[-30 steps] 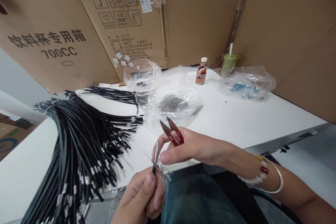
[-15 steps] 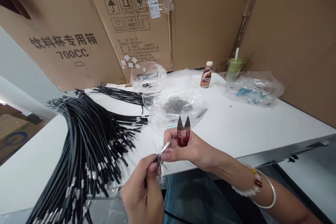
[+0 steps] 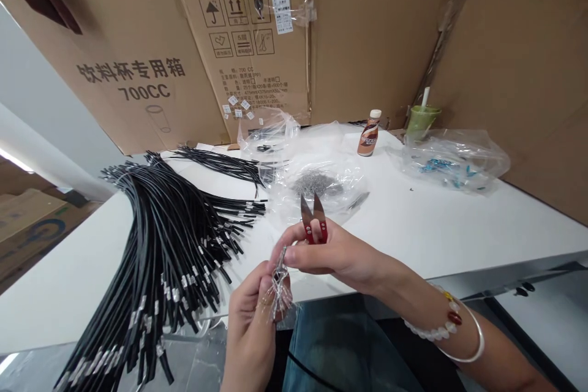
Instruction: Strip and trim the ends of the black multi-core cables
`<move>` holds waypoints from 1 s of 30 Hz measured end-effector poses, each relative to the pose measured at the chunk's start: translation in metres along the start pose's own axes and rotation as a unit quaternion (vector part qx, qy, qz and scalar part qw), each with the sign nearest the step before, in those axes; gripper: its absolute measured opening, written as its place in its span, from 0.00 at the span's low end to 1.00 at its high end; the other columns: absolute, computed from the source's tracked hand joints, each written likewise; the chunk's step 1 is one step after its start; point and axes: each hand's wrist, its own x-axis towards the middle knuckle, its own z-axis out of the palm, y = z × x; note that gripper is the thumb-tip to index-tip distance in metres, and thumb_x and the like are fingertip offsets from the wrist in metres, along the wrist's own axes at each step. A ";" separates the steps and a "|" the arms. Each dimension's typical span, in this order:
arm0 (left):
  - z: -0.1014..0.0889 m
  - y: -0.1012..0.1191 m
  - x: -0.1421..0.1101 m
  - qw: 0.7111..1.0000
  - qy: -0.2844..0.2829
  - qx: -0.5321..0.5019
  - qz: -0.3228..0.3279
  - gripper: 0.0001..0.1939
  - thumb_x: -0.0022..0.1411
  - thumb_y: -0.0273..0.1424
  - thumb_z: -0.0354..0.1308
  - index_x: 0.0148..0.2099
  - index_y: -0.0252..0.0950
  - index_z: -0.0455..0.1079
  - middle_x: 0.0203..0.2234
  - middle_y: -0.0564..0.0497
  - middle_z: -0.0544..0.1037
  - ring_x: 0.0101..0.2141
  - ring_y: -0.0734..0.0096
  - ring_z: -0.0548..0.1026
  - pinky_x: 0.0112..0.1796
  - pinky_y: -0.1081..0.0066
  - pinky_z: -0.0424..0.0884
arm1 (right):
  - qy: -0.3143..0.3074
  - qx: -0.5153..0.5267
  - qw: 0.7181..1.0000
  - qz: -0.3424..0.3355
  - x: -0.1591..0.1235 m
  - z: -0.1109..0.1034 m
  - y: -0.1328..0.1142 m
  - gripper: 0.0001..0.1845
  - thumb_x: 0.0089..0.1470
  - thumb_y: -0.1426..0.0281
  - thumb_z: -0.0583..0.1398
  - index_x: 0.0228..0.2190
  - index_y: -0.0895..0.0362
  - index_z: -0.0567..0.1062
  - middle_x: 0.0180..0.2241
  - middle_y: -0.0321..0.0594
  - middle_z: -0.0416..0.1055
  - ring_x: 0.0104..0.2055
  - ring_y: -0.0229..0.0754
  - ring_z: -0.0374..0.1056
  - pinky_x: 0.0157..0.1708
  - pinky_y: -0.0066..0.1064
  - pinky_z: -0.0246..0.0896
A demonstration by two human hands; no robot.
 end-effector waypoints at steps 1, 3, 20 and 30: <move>-0.001 0.000 0.000 1.000 -0.006 -0.001 -0.001 0.18 0.59 0.46 0.61 0.29 0.35 0.72 0.17 0.57 0.61 0.19 0.81 0.54 0.20 0.80 0.55 | 0.002 -0.004 1.000 -0.005 0.001 -0.001 -0.001 0.17 0.43 0.59 0.70 0.28 0.60 0.77 0.18 0.28 0.64 0.21 0.28 0.54 0.23 0.26 0.45; -0.003 0.000 0.000 1.000 -0.019 0.012 0.005 0.18 0.59 0.46 0.60 0.29 0.35 0.72 0.17 0.57 0.60 0.19 0.80 0.53 0.20 0.80 0.55 | 0.003 -0.007 1.000 -0.017 0.003 -0.003 -0.004 0.14 0.41 0.62 0.71 0.25 0.59 0.78 0.21 0.31 0.69 0.25 0.31 0.61 0.29 0.27 0.52; -0.004 0.007 0.006 0.970 -0.021 0.203 0.132 0.21 0.67 0.42 0.52 0.26 0.36 0.68 0.15 0.56 0.65 0.17 0.80 0.61 0.19 0.79 0.57 | 0.036 -0.001 0.999 0.015 -0.006 -0.001 -0.001 0.17 0.51 0.57 0.65 0.27 0.59 0.71 0.15 0.23 0.47 0.18 0.28 0.38 0.20 0.28 0.31; 0.009 0.010 0.002 0.961 0.016 0.237 0.143 0.17 0.66 0.40 0.54 0.27 0.37 0.69 0.15 0.57 0.65 0.18 0.78 0.61 0.21 0.78 0.58 | 0.061 -0.003 0.997 0.042 -0.024 -0.007 0.008 0.15 0.45 0.60 0.69 0.28 0.59 0.76 0.22 0.30 0.64 0.22 0.29 0.48 0.22 0.27 0.37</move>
